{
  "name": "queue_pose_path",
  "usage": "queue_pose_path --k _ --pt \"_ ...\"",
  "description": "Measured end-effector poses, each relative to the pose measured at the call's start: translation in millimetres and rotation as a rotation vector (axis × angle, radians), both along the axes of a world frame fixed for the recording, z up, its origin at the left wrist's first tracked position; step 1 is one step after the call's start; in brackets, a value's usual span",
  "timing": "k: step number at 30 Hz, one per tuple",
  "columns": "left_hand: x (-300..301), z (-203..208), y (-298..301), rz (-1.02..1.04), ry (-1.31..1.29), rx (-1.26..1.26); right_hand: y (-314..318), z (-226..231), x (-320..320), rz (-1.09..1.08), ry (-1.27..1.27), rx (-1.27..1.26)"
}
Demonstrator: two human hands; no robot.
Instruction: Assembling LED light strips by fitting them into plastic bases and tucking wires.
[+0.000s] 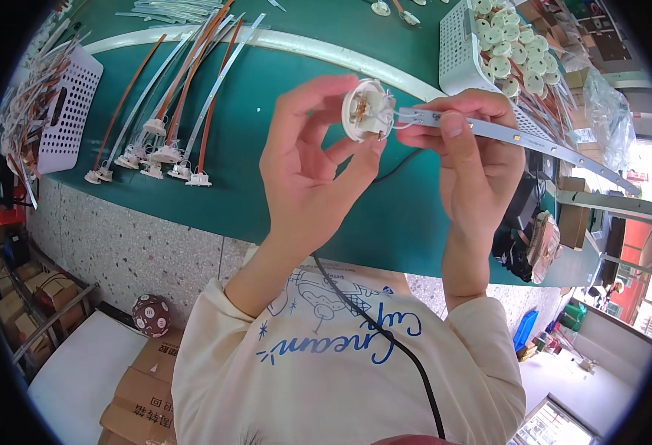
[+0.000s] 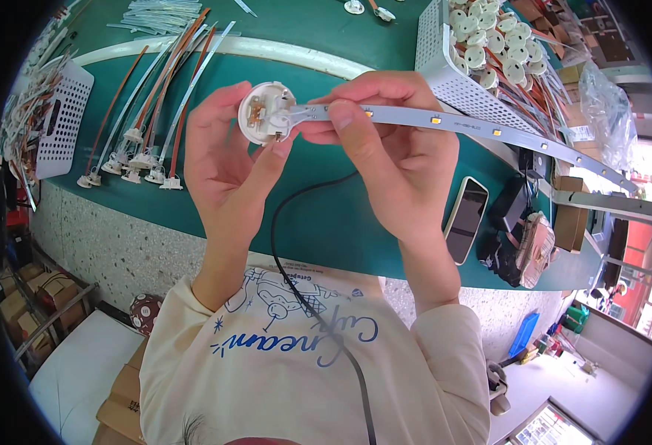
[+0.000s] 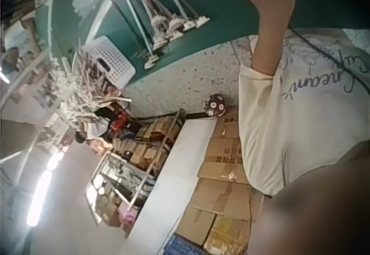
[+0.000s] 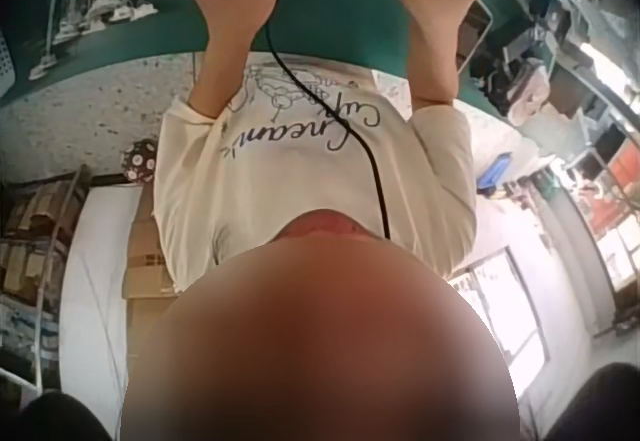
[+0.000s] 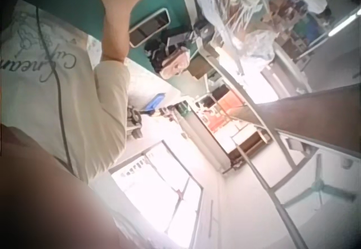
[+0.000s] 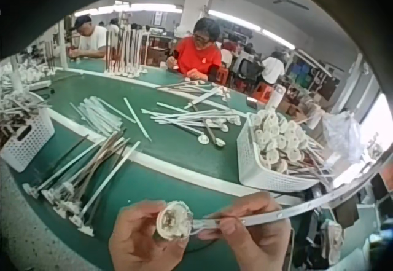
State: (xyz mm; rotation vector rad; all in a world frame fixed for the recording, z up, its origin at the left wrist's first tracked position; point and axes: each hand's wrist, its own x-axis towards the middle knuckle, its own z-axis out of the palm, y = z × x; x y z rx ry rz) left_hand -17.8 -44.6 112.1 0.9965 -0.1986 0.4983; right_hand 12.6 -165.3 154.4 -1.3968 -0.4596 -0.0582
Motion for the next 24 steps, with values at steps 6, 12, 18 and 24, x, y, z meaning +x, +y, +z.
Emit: queue_pose_path --k 6,12,18,24 --pt "-0.1 -3.6 -0.3 0.069 0.036 0.118 6.3 -0.9 0.5 -0.012 -0.013 0.027" --pt "2.2 -5.4 -0.4 0.104 0.006 0.175 3.8 -4.8 -1.4 0.008 -0.015 0.054" --pt "2.0 -7.6 0.1 0.233 -0.039 0.298 4.8 -5.2 -5.2 -0.049 -0.074 -0.063" --pt "3.9 -8.8 1.2 0.330 -0.053 0.396 8.9 -9.5 -8.5 -0.110 -0.088 -0.052"
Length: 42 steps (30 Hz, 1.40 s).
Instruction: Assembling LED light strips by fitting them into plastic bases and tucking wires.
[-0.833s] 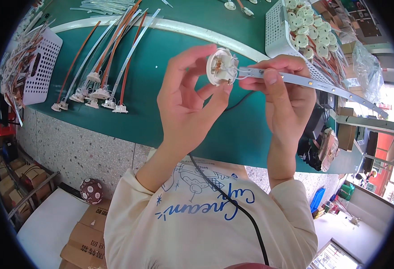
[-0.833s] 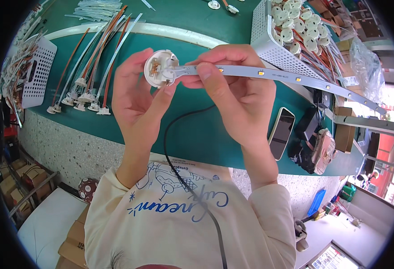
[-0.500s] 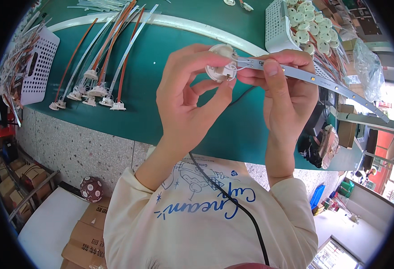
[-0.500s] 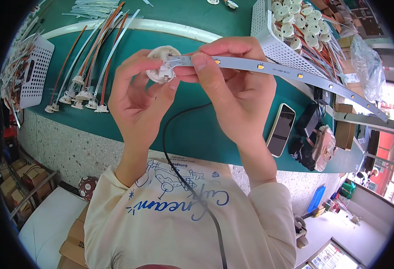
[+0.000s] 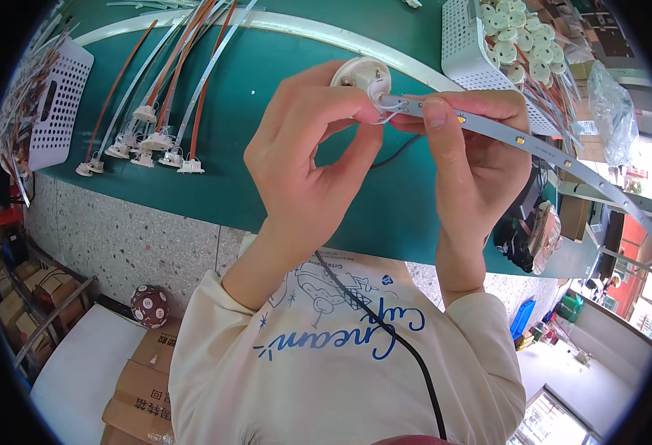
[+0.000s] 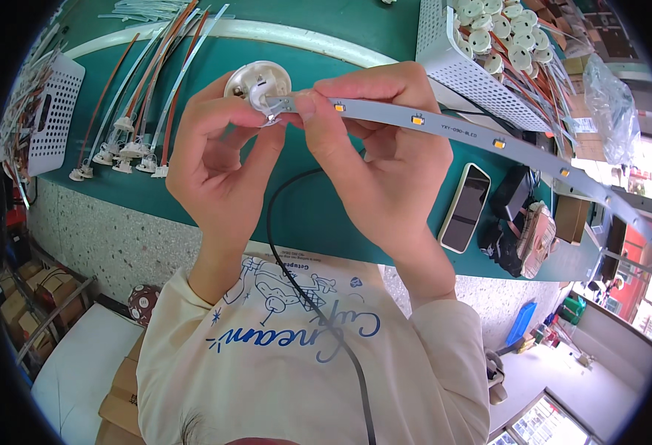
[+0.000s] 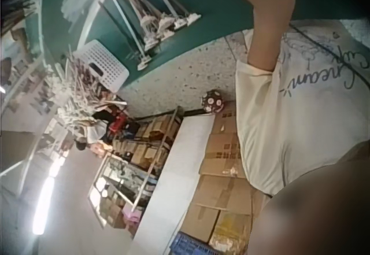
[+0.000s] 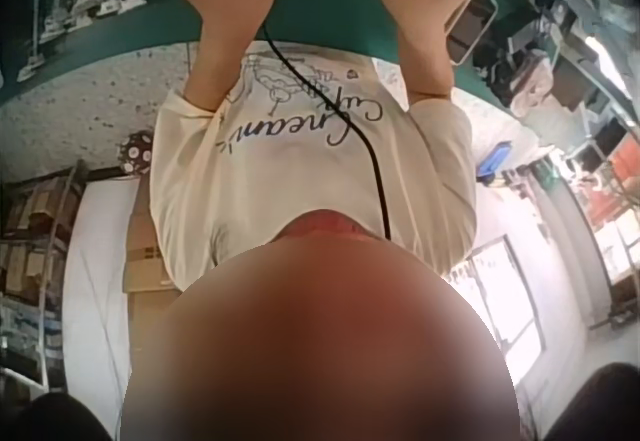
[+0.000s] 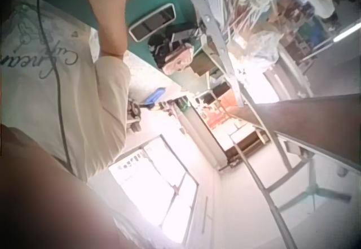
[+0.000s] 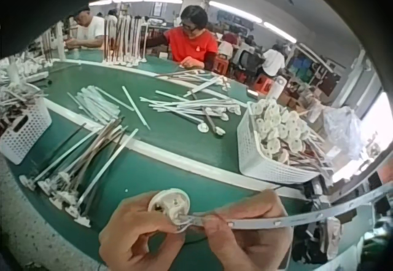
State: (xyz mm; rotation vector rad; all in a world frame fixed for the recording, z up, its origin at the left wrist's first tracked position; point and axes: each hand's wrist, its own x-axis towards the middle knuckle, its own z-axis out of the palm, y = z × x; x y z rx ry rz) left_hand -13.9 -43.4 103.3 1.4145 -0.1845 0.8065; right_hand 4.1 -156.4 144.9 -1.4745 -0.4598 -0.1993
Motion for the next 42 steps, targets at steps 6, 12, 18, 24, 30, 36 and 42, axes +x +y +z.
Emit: queue_pose_path --k 6,12,18,24,30,36,42 --pt "-1 0 -4 0.061 -0.001 0.021 0 -2 -1 -0.015 -0.082 -0.071" --pt "-7 1 -9 0.054 -0.005 -0.017 2 -3 -5 -0.120 -0.162 -0.168" --pt "-13 0 -4 -0.006 -0.037 -0.041 -6 -1 -2 -0.070 -0.189 -0.170" --pt "-12 0 -7 -0.053 -0.048 -0.119 -2 -4 -1 -0.058 -0.188 -0.121" --pt "-14 6 -6 -0.007 0.085 -0.004 -4 -11 10 0.028 -0.172 -0.047" --pt "-6 4 2 0.027 0.042 0.127 -7 -10 19 0.083 -0.092 -0.066" --pt "-4 7 14 -0.092 0.051 -0.090 1 -17 16 0.102 -0.029 0.186"
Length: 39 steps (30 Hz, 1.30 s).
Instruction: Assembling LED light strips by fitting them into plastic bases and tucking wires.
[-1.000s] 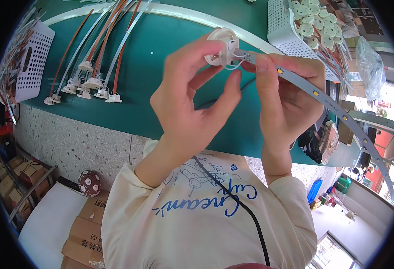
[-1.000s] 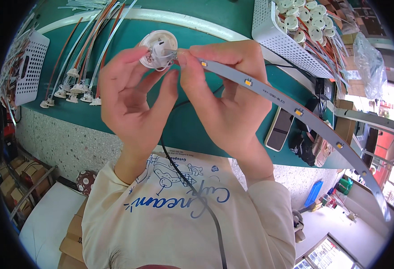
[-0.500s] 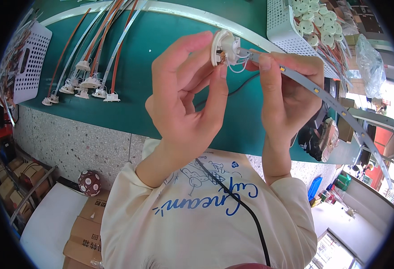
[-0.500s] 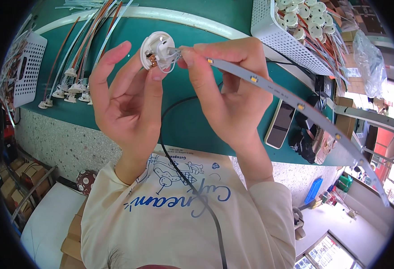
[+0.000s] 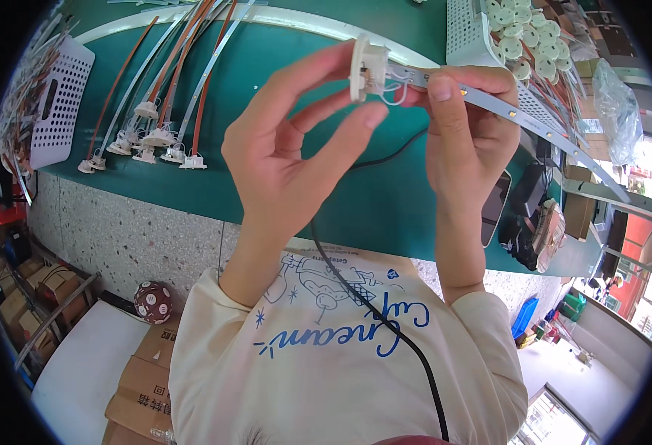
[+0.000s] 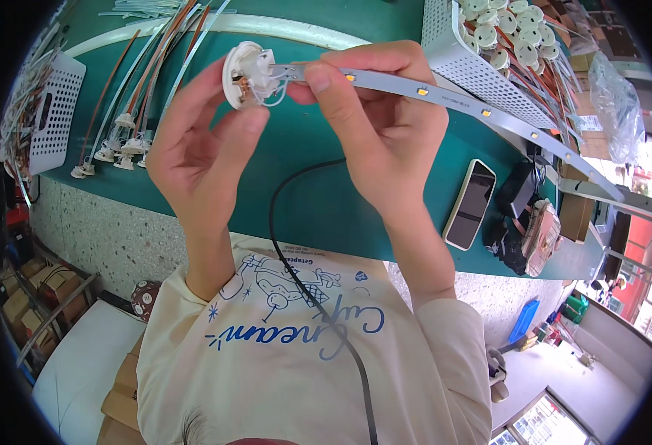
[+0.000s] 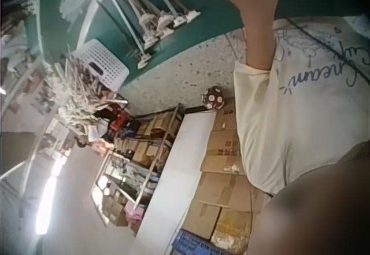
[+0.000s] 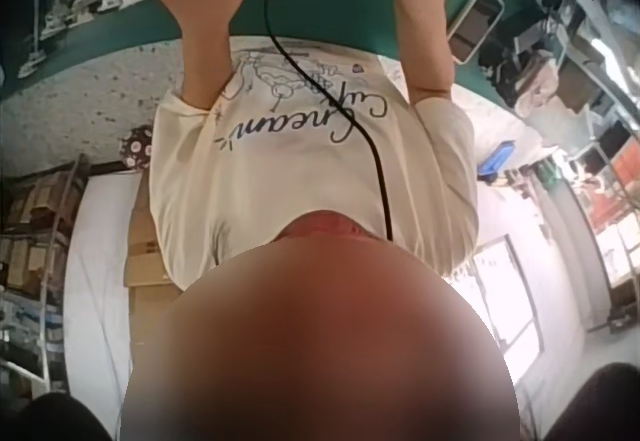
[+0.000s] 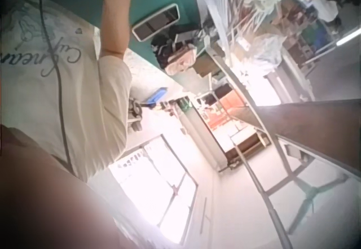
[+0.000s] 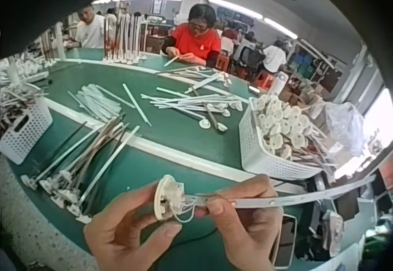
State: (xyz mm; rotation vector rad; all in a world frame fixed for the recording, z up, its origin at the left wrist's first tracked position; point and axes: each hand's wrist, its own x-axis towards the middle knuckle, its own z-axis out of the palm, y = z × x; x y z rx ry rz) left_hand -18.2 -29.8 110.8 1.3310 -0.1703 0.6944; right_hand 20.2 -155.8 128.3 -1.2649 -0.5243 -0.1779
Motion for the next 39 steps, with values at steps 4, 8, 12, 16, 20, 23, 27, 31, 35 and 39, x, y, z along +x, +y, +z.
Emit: queue_pose_path --k 4,8,12,16,20,23,27,31,35,39 --pt "0 -5 7 -0.049 -0.106 0.076 -4 4 -3 0.034 0.033 0.004" --pt "-1 4 10 0.108 -0.186 0.400 -4 15 -12 0.000 -0.024 -0.033" --pt "-1 3 6 0.176 -0.198 0.474 -1 17 -16 -0.073 -0.055 -0.071" --pt "0 0 4 0.212 -0.276 0.449 -2 15 -15 -0.065 -0.086 -0.067" --pt "-2 -1 7 0.167 -0.291 0.500 -9 6 -4 0.031 -0.086 0.040" --pt "0 -3 7 0.035 -0.095 0.312 -12 -1 11 0.064 -0.018 0.040" --pt "5 -11 15 -0.233 0.107 -0.168 -11 -4 36 0.337 0.097 -0.170" --pt "-7 -36 43 -0.113 0.251 -0.100 2 -3 73 0.735 0.342 -0.377" --pt "-35 -46 97 0.468 0.286 0.096 3 -58 175 0.062 -0.128 -1.151" --pt "-67 -57 137 0.777 0.469 0.421 -11 -139 269 -0.481 -0.241 -1.327"
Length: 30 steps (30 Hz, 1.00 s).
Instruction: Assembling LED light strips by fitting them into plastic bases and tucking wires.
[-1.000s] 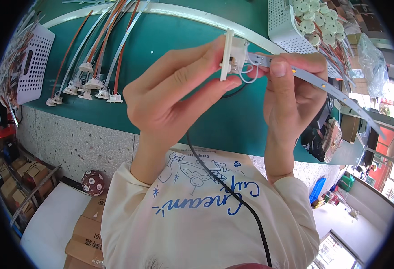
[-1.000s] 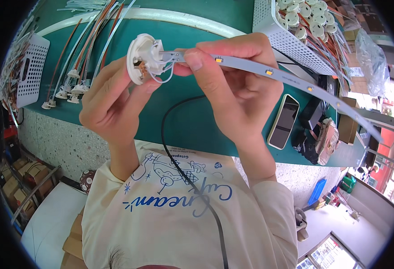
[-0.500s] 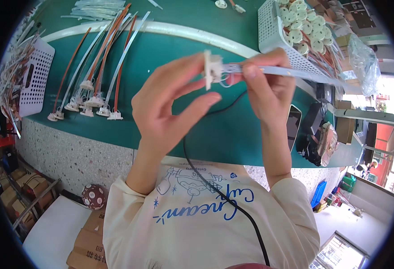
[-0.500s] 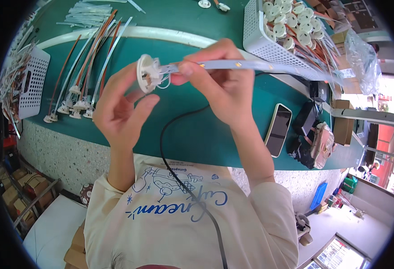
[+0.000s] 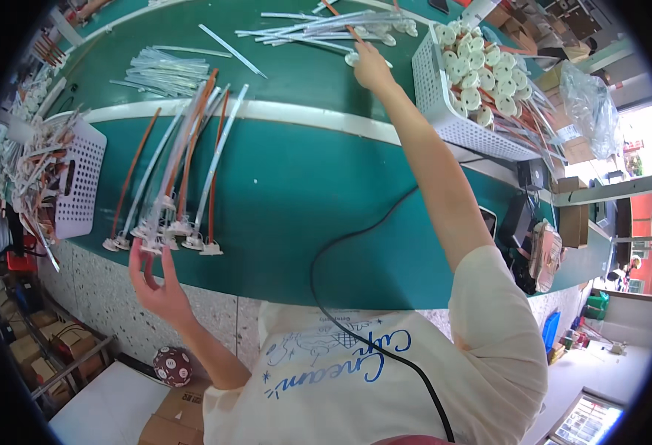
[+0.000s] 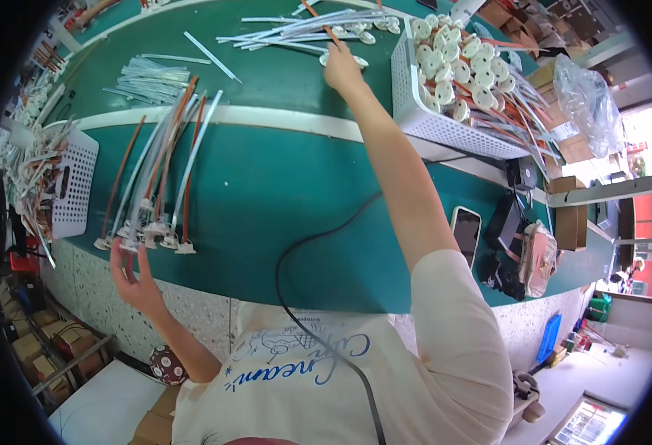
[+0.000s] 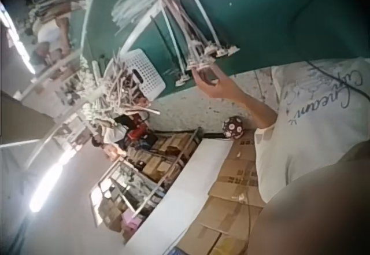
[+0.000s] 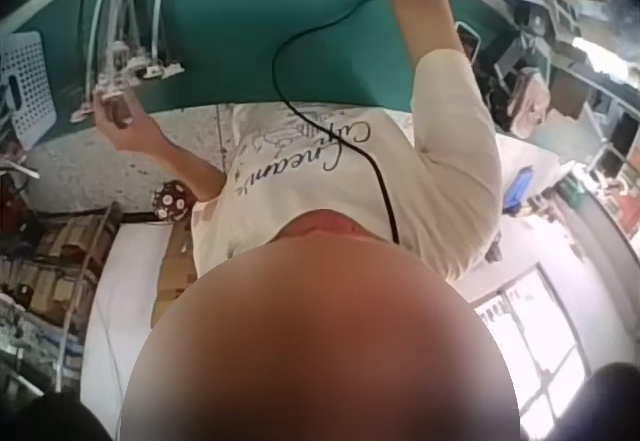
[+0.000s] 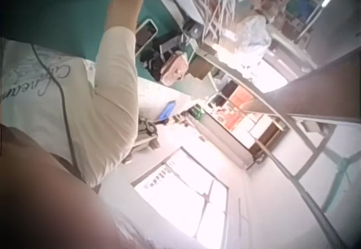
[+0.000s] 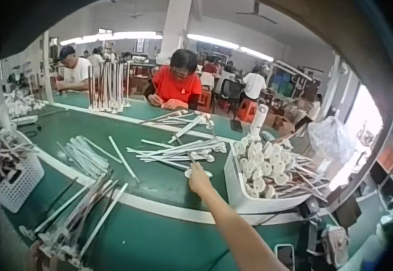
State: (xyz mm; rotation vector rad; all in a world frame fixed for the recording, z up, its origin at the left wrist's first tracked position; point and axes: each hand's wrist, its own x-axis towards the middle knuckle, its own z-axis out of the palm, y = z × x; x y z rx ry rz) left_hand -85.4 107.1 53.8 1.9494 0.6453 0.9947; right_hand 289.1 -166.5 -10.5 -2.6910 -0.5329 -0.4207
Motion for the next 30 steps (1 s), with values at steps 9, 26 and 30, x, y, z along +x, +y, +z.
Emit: queue_pose_path --k 9,26,30 --pt "5 -10 -6 0.043 0.146 0.258 -10 45 -33 -0.224 0.263 -0.246" --pt "66 27 -150 -1.127 0.054 -1.093 -46 146 -259 0.303 0.746 1.159" --pt "68 33 -154 -1.185 -0.023 -1.090 -43 153 -271 0.349 0.668 1.186"
